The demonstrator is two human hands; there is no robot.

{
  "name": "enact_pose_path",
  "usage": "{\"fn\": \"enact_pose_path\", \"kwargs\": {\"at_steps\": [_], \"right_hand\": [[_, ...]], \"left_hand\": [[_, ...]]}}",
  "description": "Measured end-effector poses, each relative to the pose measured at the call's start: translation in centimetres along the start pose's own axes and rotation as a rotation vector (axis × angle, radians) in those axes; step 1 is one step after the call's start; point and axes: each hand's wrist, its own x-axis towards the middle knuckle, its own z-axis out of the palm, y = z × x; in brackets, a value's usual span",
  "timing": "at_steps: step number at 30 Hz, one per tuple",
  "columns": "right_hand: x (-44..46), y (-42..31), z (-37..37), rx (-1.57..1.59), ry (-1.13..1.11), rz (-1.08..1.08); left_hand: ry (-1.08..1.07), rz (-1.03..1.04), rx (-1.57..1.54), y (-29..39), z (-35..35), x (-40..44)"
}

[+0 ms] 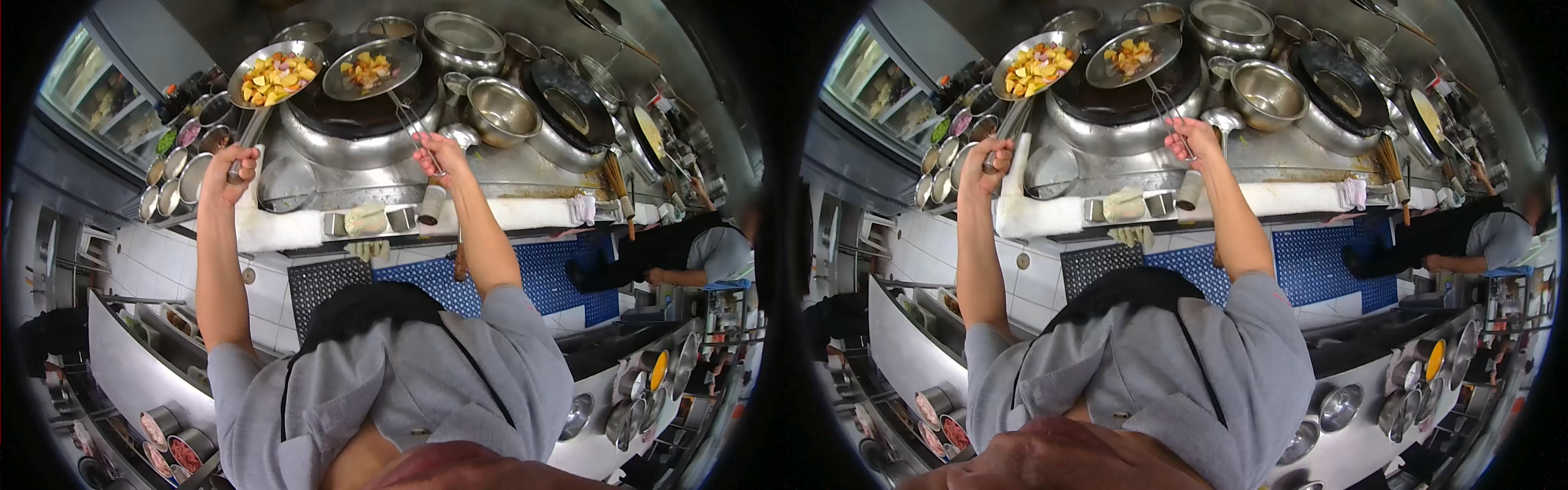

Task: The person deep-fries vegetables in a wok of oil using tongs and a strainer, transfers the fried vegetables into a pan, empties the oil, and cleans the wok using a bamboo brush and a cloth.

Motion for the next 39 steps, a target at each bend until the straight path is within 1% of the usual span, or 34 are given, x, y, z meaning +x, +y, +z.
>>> {"fn": "enact_pose_path", "kwargs": {"at_steps": [1,2,6,7,8,10,15,19,20,23,24,27,34,39], "right_hand": [[-0.2,-0.1,-0.3,-0.023,0.01,-0.011],[-0.9,-0.2,-0.6,-0.054,0.024,-0.032],[-4.7,-3.9,-1.4,-0.214,0.083,-0.13],[-5.9,-5.0,-1.5,-0.237,0.038,-0.153],[-7.1,-6.4,-1.8,-0.26,-0.002,-0.176],[-8.8,-9.3,-1.9,-0.353,0.015,-0.171],[-11.3,-15.1,0.9,-0.592,0.035,-0.172],[-10.6,-17.6,3.6,-0.748,0.013,-0.182],[-10.8,-18.1,4.5,-0.787,0.018,-0.179],[-10.8,-19.0,6.0,-0.897,0.031,-0.185],[-11.2,-19.1,6.8,-0.927,0.037,-0.194],[-12.1,-19.7,8.5,-1.015,0.036,-0.22],[-13.3,-19.4,10.3,-1.161,0.091,-0.265],[-13.3,-18.5,10.2,-1.248,0.071,-0.309]], "left_hand": [[0.012,-0.008,0.012,-0.5,-0.5,-0.1],[-0.008,-0.073,-0.031,-0.7,-1.2,0.5],[0.037,-0.028,0.021,-1.8,-1.0,0.8],[-0.015,-0.022,0.036,-2.3,-2.1,1.8],[0.006,-0.029,0.04,-2.3,-1.9,1.9],[0.037,-0.04,0.051,-3.0,-1.4,2.4],[0.079,-0.095,0.08,-4.4,0.3,3.9],[0.045,-0.135,0.083,-5.2,2.2,5.5],[0.002,-0.136,0.099,-5.3,2.7,5.8],[0.008,-0.165,0.09,-5.5,4.4,6.4],[0.041,-0.169,0.11,-5.5,4.9,6.4],[0.055,-0.152,0.092,-5.9,5.9,6.3],[0.014,-0.146,0.059,-6.4,5.8,6.6],[0.004,-0.131,0.06,-6.4,5.3,6.5]]}}
